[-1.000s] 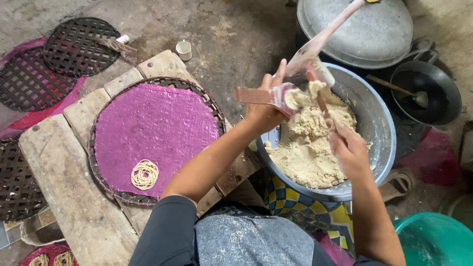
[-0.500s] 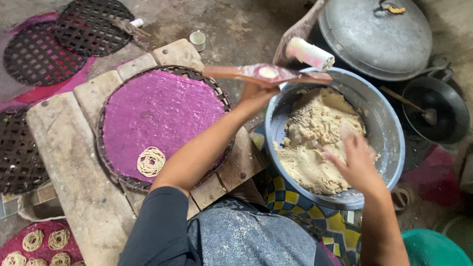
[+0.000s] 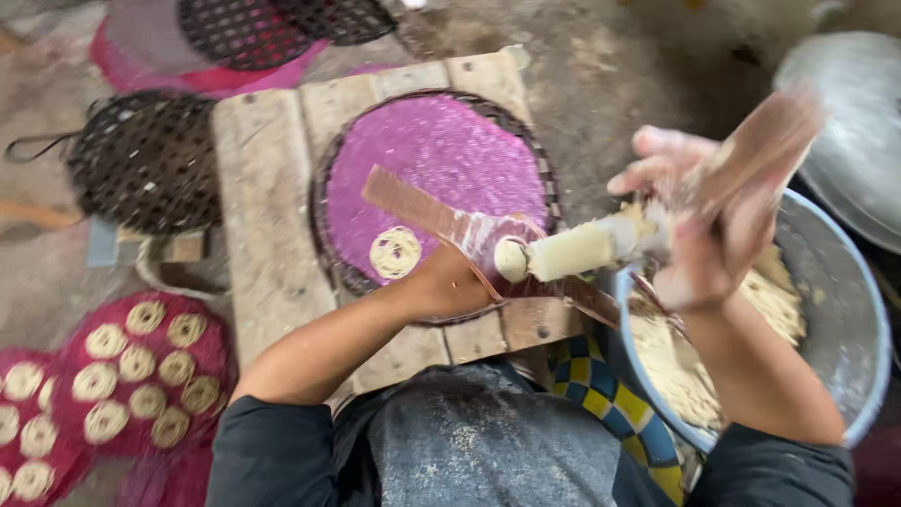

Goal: The person sits at a low work area and uses a hand-held wooden dough extruder press to squeeze dough into round noodle nests onto round mesh trays. They load dough from a large bucket into the press, press nests onto the trays, and move filled trays aside.

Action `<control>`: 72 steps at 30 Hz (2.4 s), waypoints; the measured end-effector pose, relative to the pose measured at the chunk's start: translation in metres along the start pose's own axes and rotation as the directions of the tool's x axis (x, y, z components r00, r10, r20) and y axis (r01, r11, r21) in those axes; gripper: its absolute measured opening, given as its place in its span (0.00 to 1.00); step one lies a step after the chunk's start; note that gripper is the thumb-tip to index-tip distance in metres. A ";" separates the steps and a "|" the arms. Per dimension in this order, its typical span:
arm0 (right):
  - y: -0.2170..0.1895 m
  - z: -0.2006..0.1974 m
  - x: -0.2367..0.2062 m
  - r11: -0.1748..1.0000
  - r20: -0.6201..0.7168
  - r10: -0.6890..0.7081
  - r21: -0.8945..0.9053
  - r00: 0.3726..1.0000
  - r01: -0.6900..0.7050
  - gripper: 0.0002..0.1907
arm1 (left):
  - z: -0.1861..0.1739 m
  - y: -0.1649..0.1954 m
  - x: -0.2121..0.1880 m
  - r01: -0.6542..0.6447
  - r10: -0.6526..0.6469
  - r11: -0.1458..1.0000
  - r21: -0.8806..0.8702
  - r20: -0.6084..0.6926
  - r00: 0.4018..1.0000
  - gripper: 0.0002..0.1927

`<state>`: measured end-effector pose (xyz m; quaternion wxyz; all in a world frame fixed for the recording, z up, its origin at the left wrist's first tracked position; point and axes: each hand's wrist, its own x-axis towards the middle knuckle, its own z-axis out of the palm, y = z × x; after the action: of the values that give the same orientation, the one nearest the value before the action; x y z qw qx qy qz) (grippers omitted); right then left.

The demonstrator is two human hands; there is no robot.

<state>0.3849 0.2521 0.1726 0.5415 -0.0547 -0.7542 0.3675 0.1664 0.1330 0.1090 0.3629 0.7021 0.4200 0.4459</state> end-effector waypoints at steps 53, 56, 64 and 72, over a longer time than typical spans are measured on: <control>0.071 0.096 -0.054 0.335 0.622 0.608 0.362 0.493 -0.870 0.46 | -0.143 -0.164 -0.155 0.731 -0.360 0.591 0.341 -0.699 0.618 0.38; 0.077 0.099 -0.051 0.315 0.723 0.550 0.284 0.418 -0.906 0.48 | -0.121 -0.127 -0.173 0.827 -0.547 0.528 0.195 -0.667 0.506 0.46; 0.082 0.119 -0.019 0.120 0.936 0.320 -0.190 -0.144 -0.974 0.63 | -0.130 -0.093 -0.124 -0.444 -0.176 0.263 -0.857 -0.495 0.851 0.50; 0.092 0.095 0.029 0.131 0.740 0.527 -0.557 -0.418 -0.820 0.65 | -0.128 -0.105 -0.075 -0.607 0.183 0.111 -0.787 -0.584 0.790 0.24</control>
<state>0.2632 0.2856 0.1249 -0.3551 -0.2427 -0.6019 0.6729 0.0011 0.1223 0.0358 0.4953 0.3250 -0.0950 0.8000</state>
